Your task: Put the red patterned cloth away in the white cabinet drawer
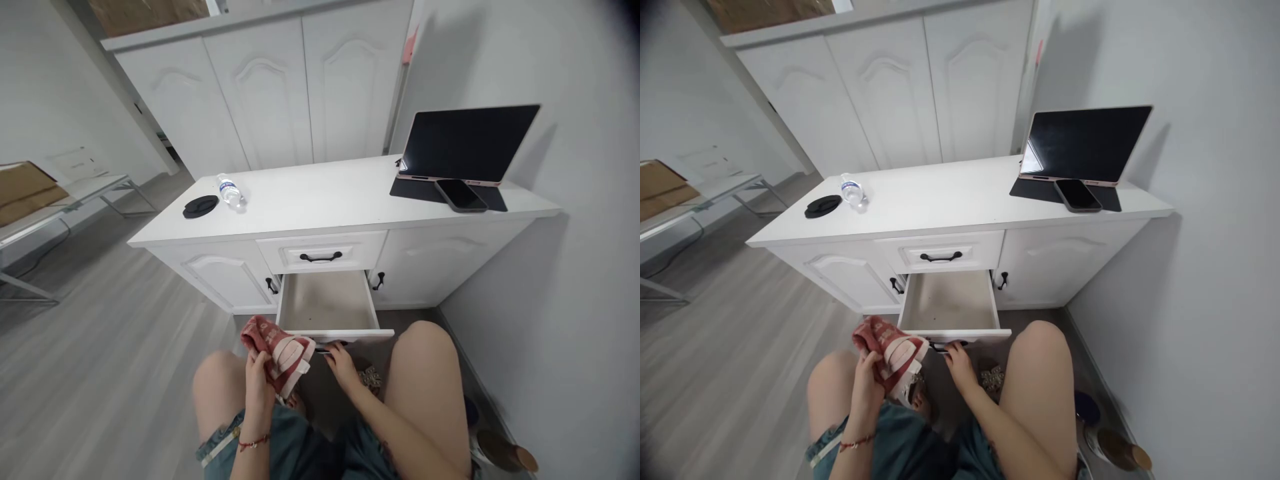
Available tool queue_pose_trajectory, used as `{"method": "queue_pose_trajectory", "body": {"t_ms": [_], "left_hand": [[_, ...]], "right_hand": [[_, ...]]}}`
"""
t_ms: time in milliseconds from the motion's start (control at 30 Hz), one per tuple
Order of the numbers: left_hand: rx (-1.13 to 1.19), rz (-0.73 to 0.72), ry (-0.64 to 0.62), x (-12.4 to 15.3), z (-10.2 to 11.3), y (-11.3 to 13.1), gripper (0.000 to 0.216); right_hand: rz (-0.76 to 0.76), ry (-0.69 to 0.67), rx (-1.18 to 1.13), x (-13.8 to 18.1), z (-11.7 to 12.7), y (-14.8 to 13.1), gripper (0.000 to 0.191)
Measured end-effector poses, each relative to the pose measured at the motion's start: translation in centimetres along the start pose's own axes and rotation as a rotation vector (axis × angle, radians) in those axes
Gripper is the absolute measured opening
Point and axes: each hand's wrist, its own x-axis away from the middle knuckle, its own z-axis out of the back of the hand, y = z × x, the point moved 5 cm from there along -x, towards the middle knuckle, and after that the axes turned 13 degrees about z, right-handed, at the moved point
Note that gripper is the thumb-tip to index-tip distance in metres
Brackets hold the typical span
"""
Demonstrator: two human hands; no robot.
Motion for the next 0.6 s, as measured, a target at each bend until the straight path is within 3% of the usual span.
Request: {"method": "queue_pose_trajectory", "body": {"t_ms": [100, 233, 333, 467, 533, 600], "left_hand": [[0.163, 0.138, 0.03, 0.4, 0.2, -0.2, 0.019], [0.078, 0.156, -0.056, 1.1, -0.9, 0.3, 0.039], [0.026, 0.124, -0.091, 1.2, -1.4, 0.0, 0.044], [-0.03, 0.055, -0.157, 0.6, -1.7, -0.6, 0.035], [-0.145, -0.009, -0.141, 0.3, -1.9, -0.5, 0.031], [-0.369, -0.101, -0.051, 0.0, -2.6, -0.1, 0.037]], "right_hand": [[0.032, 0.048, 0.022, -1.1, -0.3, 0.5, 0.026], [0.021, 0.119, 0.109, -2.8, -0.4, 1.5, 0.024], [0.007, 0.124, 0.123, -3.9, -0.5, 2.1, 0.025], [-0.005, 0.099, 0.123, -5.3, -0.2, 2.3, 0.024], [-0.012, 0.077, 0.119, -6.1, 0.2, 2.4, 0.023], [-0.021, 0.049, 0.11, -7.0, 0.5, 2.6, 0.023]]}}
